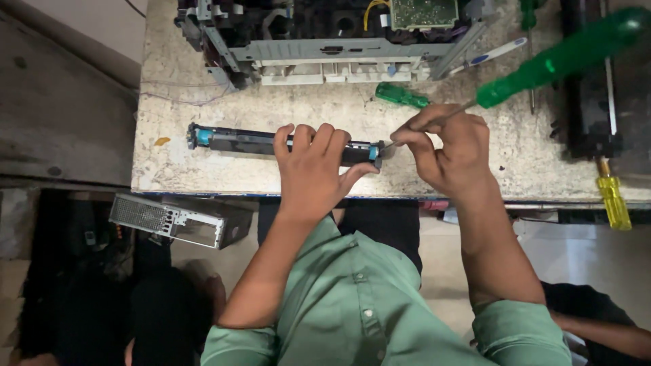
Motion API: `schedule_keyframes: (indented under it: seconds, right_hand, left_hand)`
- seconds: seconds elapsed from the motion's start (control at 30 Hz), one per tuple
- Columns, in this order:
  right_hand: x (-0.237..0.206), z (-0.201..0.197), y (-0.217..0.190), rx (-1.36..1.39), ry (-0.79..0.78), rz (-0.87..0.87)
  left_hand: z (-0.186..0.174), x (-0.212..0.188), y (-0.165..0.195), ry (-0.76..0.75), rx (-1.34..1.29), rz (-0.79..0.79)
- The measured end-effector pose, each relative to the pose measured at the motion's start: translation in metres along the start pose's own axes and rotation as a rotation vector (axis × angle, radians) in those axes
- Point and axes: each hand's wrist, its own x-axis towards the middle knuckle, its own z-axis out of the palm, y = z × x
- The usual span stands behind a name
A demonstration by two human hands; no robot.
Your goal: The person uses a screwdriver to remove screws from a printer drum unit, then removes the drum and places it into the printer chassis. The person also handles a small circuit board inside the printer.
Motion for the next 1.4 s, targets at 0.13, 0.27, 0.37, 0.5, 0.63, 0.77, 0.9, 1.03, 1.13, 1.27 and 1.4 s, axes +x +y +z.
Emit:
schedule_keyframes:
  seconds: [0.13, 0.27, 0.37, 0.5, 0.63, 0.77, 0.9, 1.03, 1.13, 1.27, 1.4]
  right_hand:
    - [0.004, -0.002, 0.001, 0.025, -0.035, 0.009]
    - [0.007, -0.002, -0.003, 0.056, -0.076, -0.033]
    - [0.007, -0.002, -0.006, 0.056, -0.142, -0.028]
    - [0.002, 0.002, -0.004, 0.104, -0.048, -0.087]
    - [-0.002, 0.003, 0.006, 0.032, -0.052, -0.074]
    - [0.002, 0.003, 0.018, 0.114, -0.048, 0.069]
    - [0.005, 0.004, 0.021, 0.195, -0.059, 0.110]
    - [0.010, 0.003, 0.014, 0.182, -0.096, 0.119]
    - [0.014, -0.003, 0.006, 0.139, -0.113, 0.067]
    - [0.018, -0.008, -0.007, 0.076, -0.150, -0.057]
    - [0.018, -0.007, -0.010, 0.039, -0.167, -0.060]
  left_hand:
    - [0.003, -0.004, 0.000, 0.001, 0.029, -0.007]
    - [0.004, -0.007, 0.000, -0.009, 0.053, -0.005]
    - [0.004, -0.007, 0.001, -0.009, 0.051, -0.003]
    - [0.004, -0.006, 0.001, -0.011, 0.056, -0.010]
    - [0.004, -0.007, 0.001, -0.007, 0.071, -0.001]
    - [0.006, -0.006, 0.001, 0.000, 0.081, 0.002]
    - [0.006, -0.007, 0.000, 0.000, 0.080, 0.013]
    - [0.006, -0.008, 0.000, 0.006, 0.074, 0.011]
    - [0.006, -0.008, 0.000, 0.007, 0.090, 0.014]
    - [0.006, -0.007, 0.001, -0.005, 0.086, 0.007]
    - [0.005, -0.007, 0.002, -0.011, 0.077, 0.000]
